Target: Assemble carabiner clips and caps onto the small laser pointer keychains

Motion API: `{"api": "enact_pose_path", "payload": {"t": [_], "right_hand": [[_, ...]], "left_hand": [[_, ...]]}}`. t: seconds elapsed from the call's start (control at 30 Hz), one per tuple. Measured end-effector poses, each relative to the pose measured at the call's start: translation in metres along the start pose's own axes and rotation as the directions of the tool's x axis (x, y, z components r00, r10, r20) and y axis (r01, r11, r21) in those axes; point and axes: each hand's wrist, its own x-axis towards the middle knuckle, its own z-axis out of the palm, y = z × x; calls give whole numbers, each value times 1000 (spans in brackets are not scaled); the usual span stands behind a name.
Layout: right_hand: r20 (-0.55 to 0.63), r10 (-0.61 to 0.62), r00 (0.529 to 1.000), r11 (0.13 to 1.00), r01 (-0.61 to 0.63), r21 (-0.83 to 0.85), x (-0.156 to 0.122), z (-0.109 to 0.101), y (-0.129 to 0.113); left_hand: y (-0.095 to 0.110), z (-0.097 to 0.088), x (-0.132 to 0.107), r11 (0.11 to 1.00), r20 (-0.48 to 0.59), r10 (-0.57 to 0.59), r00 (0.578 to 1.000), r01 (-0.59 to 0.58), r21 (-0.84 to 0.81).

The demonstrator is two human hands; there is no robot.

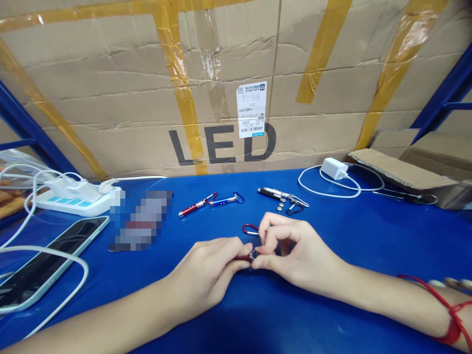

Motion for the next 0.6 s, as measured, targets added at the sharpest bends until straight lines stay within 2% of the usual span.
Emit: {"api": "enact_pose_path", "payload": {"t": [0.17,0.37,0.6], "right_hand": [[38,92,995,992,-95,87,2,1,3],[69,215,974,956,-224,189,2,1,7],[56,274,960,951,-279,133,6,0,11]], "left_hand": [[-1,-1,2,999,32,-46,998,47,-16],[-2,-2,0,1000,33,-26,999,26,-3],[-1,-1,4,988,55,-150,987,152,-39]]}}
